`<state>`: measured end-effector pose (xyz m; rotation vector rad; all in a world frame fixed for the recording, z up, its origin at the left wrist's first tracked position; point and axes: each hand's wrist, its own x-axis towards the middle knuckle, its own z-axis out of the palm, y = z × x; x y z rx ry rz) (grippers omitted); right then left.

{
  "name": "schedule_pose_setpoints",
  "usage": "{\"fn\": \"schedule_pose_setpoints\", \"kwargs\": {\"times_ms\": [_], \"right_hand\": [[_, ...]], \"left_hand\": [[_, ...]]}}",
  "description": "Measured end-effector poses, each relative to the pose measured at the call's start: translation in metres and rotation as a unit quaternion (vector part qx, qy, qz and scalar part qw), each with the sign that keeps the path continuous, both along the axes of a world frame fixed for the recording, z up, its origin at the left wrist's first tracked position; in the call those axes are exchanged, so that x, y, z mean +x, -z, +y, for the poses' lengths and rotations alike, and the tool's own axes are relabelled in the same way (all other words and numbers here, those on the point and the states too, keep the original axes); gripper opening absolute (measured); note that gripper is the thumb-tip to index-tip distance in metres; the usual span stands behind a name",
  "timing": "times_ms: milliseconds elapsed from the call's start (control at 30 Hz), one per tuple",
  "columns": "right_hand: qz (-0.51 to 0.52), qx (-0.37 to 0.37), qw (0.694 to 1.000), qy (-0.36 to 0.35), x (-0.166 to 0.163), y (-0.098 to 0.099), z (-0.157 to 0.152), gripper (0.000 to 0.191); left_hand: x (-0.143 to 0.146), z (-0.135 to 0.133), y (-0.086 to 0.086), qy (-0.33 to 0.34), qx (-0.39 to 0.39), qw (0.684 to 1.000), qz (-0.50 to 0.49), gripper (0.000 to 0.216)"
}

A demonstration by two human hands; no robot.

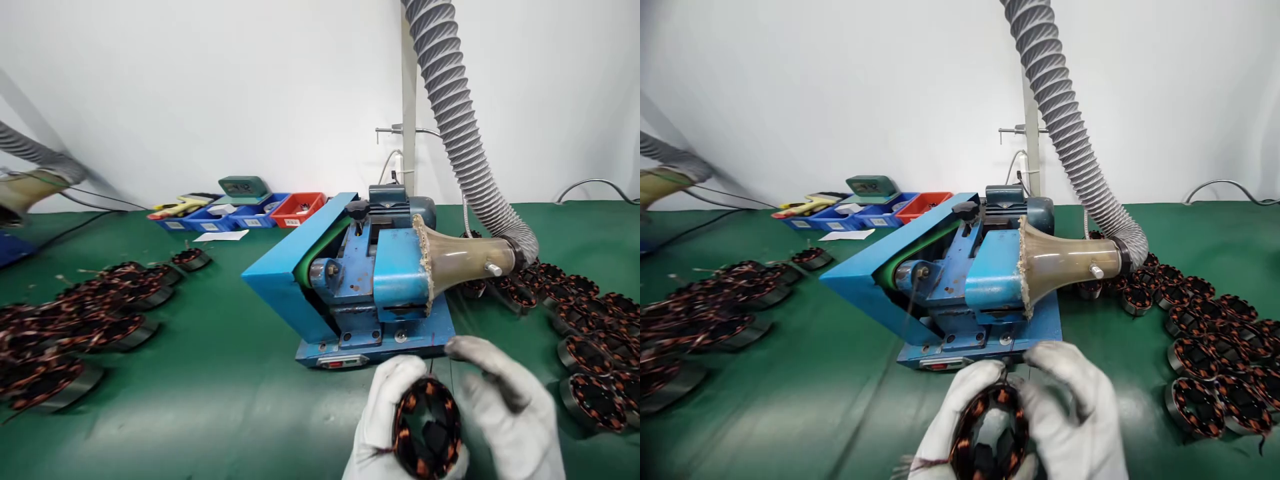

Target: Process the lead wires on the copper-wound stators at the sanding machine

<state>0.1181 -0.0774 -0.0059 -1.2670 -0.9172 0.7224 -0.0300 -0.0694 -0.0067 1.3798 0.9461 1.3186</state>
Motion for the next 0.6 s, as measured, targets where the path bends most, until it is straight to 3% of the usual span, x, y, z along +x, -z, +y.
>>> {"fn": "schedule_pose_setpoints", "kwargs": {"times_ms": [67,167,300,433,600], "right_hand": [[-0.110,-0.027,0.991,-0.072,-0.009,0.007,-0.002,0.034],[-0.141,-0.089,0.978,-0.125,-0.023,0.010,0.010,0.032],[-0.148,-0.108,0.978,-0.103,-0.032,0.009,0.035,0.030],[-0.161,-0.091,0.978,-0.097,-0.033,0.006,0.051,0.026],[-0.138,-0.091,0.981,-0.102,-0.031,0.005,0.052,0.023]], "left_hand": [[0.009,0.005,0.004,-0.030,-0.026,0.999,-0.020,0.049],[0.022,0.020,0.016,-0.062,-0.099,0.991,-0.070,0.047],[0.028,0.045,0.025,-0.058,-0.229,0.957,-0.166,0.025],[0.025,0.059,0.021,-0.064,-0.214,0.961,-0.165,0.040],[0.028,0.064,0.016,-0.060,-0.255,0.944,-0.203,0.021]]}}
